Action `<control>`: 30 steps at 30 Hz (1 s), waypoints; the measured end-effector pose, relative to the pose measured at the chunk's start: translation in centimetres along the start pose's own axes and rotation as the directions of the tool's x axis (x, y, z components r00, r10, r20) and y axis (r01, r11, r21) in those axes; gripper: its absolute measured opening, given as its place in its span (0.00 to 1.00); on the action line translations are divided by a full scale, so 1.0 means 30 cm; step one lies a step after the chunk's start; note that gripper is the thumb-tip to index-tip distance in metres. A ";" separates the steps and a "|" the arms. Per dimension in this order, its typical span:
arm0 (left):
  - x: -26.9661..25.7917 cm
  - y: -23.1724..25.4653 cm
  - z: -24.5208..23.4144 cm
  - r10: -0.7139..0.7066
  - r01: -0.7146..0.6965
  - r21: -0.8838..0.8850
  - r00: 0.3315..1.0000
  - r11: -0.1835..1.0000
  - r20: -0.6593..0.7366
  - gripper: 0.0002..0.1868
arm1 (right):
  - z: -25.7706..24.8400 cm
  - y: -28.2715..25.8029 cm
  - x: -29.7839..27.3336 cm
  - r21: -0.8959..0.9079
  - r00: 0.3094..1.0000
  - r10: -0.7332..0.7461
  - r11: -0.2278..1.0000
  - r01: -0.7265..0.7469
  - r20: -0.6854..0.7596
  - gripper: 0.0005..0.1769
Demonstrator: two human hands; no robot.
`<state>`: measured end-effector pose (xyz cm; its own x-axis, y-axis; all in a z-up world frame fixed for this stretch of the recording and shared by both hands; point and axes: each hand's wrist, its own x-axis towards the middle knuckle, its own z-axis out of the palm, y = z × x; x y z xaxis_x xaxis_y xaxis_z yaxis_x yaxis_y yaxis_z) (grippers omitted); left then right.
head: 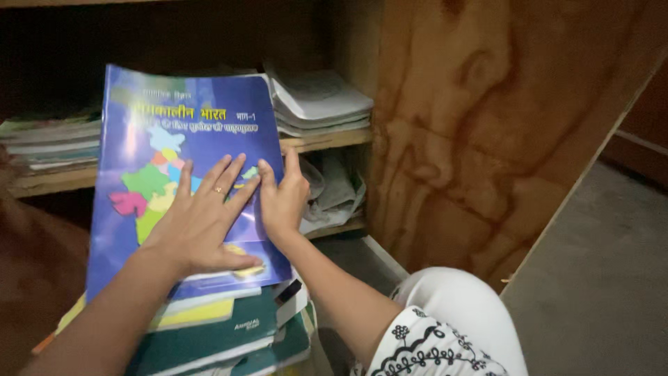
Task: The person organizes books, notebooks, and papers inside a low wooden cabinet, moving items between shelves and stacking them on their lap.
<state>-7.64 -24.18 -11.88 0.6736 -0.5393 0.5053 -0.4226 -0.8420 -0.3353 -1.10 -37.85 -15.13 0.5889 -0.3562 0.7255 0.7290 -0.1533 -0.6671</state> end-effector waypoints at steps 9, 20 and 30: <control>0.062 0.164 0.052 -0.297 0.344 0.010 0.796 0.939 0.528 0.77 | 0.069 0.321 -0.004 0.183 0.764 0.643 0.746 -0.641 0.054 0.21; 0.086 0.086 0.279 -0.605 0.683 -0.338 0.731 0.648 0.316 0.63 | 0.070 0.373 0.001 0.430 0.681 0.467 0.538 -0.725 0.564 0.30; 0.003 0.014 0.430 -0.734 0.601 -0.611 0.677 0.516 0.046 0.16 | 0.024 0.259 -0.006 0.458 0.576 0.490 0.350 -0.817 0.654 0.30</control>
<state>0.07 -24.42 -22.21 0.7944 0.2534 0.5519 -0.1838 -0.7659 0.6162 4.70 -38.33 -20.31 0.9250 0.3220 0.2018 -0.0662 0.6595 -0.7487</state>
